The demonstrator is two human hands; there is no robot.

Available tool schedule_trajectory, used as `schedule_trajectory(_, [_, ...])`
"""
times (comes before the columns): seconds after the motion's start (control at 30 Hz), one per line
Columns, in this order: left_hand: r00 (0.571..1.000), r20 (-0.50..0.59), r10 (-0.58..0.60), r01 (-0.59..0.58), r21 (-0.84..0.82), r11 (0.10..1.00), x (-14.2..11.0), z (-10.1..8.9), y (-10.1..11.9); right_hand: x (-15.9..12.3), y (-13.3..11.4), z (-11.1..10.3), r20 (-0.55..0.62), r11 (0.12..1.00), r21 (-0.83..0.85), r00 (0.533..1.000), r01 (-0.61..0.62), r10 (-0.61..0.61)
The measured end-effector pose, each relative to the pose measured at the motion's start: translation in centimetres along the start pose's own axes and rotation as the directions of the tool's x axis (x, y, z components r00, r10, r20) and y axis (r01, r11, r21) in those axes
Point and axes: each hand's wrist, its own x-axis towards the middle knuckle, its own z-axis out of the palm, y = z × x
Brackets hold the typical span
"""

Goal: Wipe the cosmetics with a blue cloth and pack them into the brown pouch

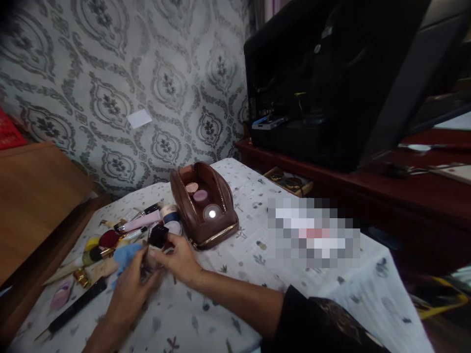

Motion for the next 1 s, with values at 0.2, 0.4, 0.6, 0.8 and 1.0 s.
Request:
schedule_trajectory(0.2, [0.996, 0.073, -0.053, 0.069, -0.241, 0.968, 1.2, -0.8, 0.2, 0.5, -1.9, -0.6, 0.044, 0.993, -0.022, 0.993, 0.115, -0.114])
schedule_trajectory(0.4, [0.990, 0.127, 0.062, -0.012, -0.363, 0.932, 3.4, -1.8, 1.1, 0.8, -4.5, -2.0, 0.109, 0.977, -0.058, 0.974, 0.205, -0.198])
schedule_trajectory(0.6, [0.968, 0.088, 0.235, -0.202, -0.282, 0.938, 6.1, -2.1, 3.1, 0.5, -8.2, -3.8, 0.117, 0.907, -0.286, 0.950, 0.310, -0.288])
schedule_trajectory(0.8, [0.919, 0.046, 0.391, -0.370, -0.239, 0.898, 9.4, -2.4, 6.1, 0.4, -13.3, -6.1, 0.195, 0.696, -0.631, 0.939, 0.341, -0.283])
schedule_trajectory(1.0, [0.856, -0.024, 0.517, -0.505, -0.262, 0.823, 13.8, -2.5, 10.4, 2.2, -18.2, -8.2, 0.230, 0.530, -0.759, 0.917, 0.378, -0.326])
